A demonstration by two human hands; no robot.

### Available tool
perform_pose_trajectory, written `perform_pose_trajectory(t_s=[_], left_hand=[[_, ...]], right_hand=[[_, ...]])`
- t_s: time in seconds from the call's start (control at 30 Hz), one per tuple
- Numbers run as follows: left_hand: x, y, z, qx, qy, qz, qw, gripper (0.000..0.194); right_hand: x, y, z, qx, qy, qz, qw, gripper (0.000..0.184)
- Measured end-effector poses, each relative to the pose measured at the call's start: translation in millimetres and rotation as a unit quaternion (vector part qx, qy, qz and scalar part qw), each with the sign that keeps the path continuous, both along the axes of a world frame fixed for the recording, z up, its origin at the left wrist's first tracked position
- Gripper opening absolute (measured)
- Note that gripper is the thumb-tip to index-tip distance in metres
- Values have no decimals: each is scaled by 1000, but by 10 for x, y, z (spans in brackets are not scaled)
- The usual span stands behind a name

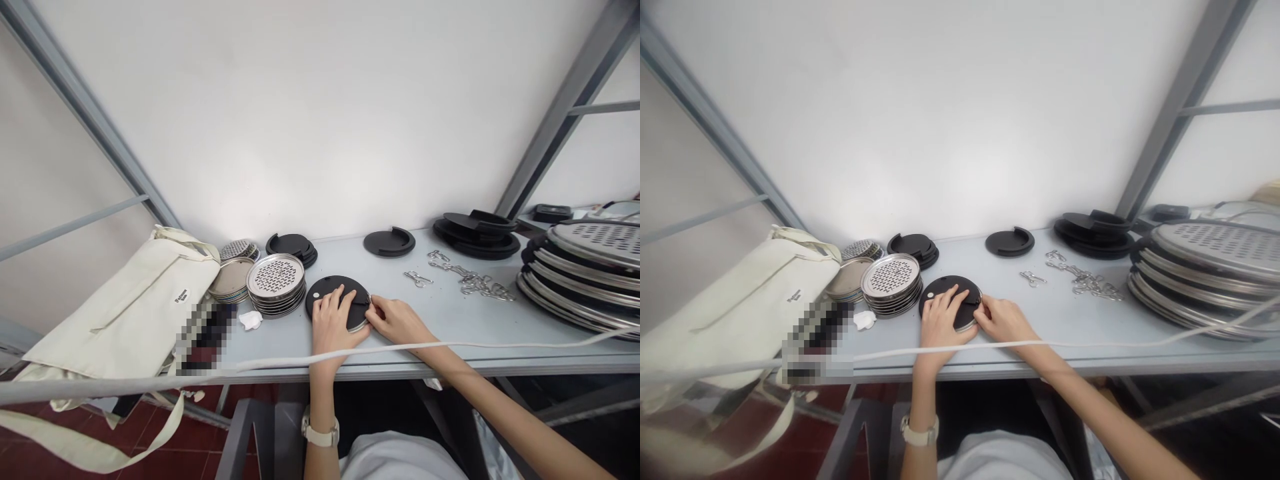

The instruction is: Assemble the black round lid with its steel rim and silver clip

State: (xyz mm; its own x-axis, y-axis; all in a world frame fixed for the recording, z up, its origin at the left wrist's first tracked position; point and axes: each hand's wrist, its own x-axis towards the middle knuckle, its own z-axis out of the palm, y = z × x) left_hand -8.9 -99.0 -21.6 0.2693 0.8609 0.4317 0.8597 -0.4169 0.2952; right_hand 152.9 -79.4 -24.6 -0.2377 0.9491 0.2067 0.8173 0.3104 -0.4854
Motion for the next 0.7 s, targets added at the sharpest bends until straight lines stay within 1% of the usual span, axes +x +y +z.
perform_pose_trajectory(t_s=[0.17, 0.43, 0.7], left_hand=[[5, -1, 6, 1, 1, 0, 1000, 58], [5, 7, 1, 6, 2, 2, 1000, 58], [2, -3, 8, 4, 4, 2, 1000, 58]], right_hand=[[-4, 3, 2, -5, 2, -2, 1000, 21], [4, 31, -39, 11, -35, -7, 999, 27], [-15, 19, -2, 2, -40, -8, 999, 25]])
